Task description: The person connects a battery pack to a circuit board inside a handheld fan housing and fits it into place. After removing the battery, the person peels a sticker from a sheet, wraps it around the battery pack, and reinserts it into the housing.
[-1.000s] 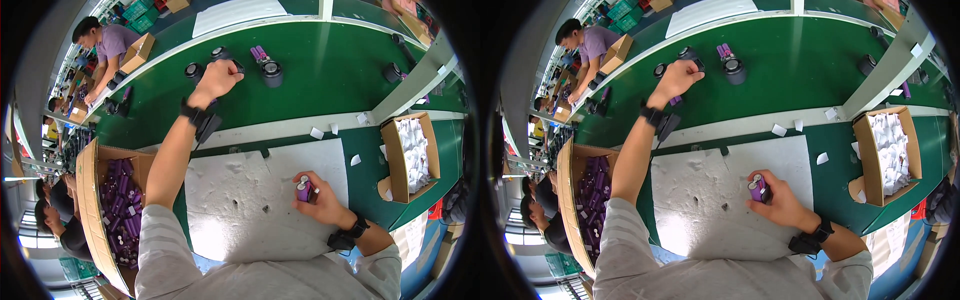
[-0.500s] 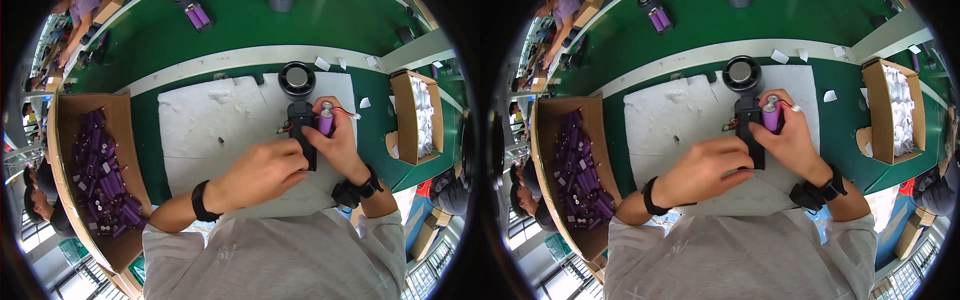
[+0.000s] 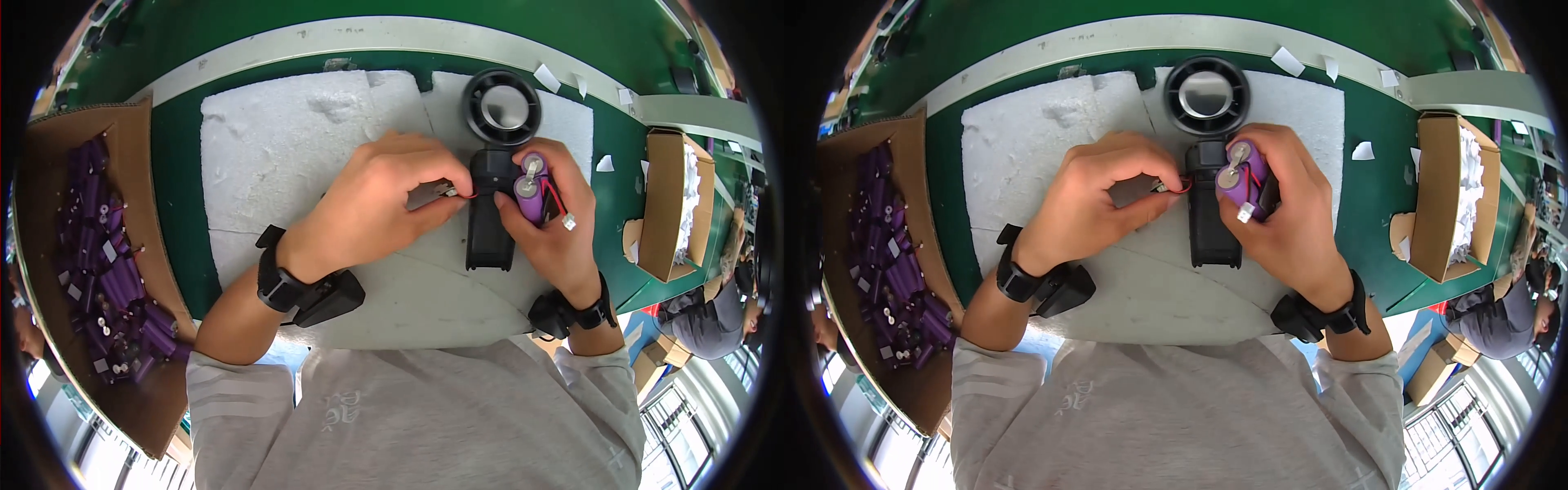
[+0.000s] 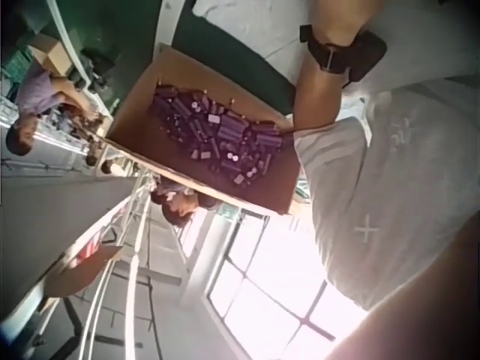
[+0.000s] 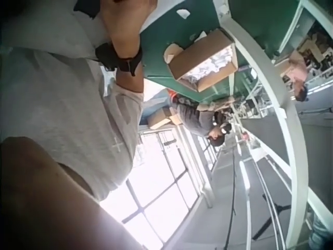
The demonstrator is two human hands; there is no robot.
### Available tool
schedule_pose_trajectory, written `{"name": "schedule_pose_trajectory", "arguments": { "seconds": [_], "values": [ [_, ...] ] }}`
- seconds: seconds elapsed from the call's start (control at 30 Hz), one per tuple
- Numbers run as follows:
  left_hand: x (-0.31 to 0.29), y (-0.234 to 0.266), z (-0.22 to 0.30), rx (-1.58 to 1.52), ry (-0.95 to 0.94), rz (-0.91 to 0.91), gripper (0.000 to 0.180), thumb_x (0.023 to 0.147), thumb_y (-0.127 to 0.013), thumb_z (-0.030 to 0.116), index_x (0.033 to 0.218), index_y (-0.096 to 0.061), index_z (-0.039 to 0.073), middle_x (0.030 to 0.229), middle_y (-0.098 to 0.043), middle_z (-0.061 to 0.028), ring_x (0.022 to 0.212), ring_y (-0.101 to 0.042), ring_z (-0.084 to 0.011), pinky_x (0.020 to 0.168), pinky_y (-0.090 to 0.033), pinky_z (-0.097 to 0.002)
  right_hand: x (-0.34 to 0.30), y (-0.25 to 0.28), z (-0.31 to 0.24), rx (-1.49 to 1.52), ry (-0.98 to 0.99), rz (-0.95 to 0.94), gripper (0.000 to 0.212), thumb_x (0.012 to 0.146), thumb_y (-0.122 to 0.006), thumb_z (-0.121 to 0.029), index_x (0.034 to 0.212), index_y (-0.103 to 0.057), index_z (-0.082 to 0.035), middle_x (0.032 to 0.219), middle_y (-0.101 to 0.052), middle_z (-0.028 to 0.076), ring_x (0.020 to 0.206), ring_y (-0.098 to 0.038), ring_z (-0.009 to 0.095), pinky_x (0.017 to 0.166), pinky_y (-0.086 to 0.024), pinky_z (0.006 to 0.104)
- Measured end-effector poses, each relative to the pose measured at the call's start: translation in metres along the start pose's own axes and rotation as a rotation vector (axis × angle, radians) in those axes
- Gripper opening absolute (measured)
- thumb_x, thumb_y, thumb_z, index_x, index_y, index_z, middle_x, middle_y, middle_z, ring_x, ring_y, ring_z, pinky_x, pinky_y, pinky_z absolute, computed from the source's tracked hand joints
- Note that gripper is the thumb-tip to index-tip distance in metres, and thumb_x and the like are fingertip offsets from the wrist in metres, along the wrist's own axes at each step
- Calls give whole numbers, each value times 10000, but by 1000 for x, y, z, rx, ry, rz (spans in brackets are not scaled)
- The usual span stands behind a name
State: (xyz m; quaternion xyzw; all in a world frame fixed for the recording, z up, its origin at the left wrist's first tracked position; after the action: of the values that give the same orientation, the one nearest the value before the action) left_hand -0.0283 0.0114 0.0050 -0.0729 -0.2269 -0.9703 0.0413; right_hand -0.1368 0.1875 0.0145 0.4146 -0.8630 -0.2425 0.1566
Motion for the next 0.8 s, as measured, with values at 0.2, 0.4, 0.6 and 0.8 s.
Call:
{"name": "schedule_pose_trajectory", "arguments": {
  "seconds": [0.2, 0.4, 0.6, 0.8],
  "values": [
    [1, -5, 2, -136, -60, 113, 265, 716, -682, -111, 927, -673, 49, 888, -655, -77, 773, -631, -193, 661, -507, -271, 2, -3, -3, -121, 141, 44, 369, 690, -701, 85, 992, -517, -22, 1071, -536, 111, 849, -553, 202, 760, -452, 266],
    [1, -9, 4, -215, -26, 122, 312, 729, -665, -117, 990, -669, 54, 897, -665, -69, 776, -639, -166, 661, -503, -260, -6, -3, 1, -108, 242, 107, 364, 665, -728, 98, 921, -510, -39, 1024, -576, 152, 818, -563, 210, 716, -465, 293],
    [-1, -7, 7, -239, 28, 93, 340, 734, -671, -114, 1034, -660, 47, 941, -682, -66, 798, -646, -140, 677, -505, -247, -1, -8, -6, -93, 458, 41, 362, 656, -752, 91, 893, -516, -46, 1010, -627, 180, 798, -574, 226, 684, -477, 307],
    [-1, -12, 1, -290, 1, 136, 300, 742, -712, -35, 1014, -645, 71, 868, -680, -81, 753, -673, -201, 646, -533, -292, 0, -15, -6, -23, 381, 112, 321, 619, -778, 59, 821, -557, -55, 935, -667, 106, 770, -586, 252, 646, -470, 319]
  ]
}}
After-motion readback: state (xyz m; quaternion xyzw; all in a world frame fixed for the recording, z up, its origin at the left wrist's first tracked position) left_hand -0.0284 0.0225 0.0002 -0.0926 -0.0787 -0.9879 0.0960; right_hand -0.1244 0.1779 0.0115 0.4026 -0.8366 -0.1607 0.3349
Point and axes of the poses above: each hand's wrist, its own x-axis towards the middle knuckle, its own y-axis out of the back of the hand, z = x × y, the point moved 2 cm from there along x, towards the middle knuckle
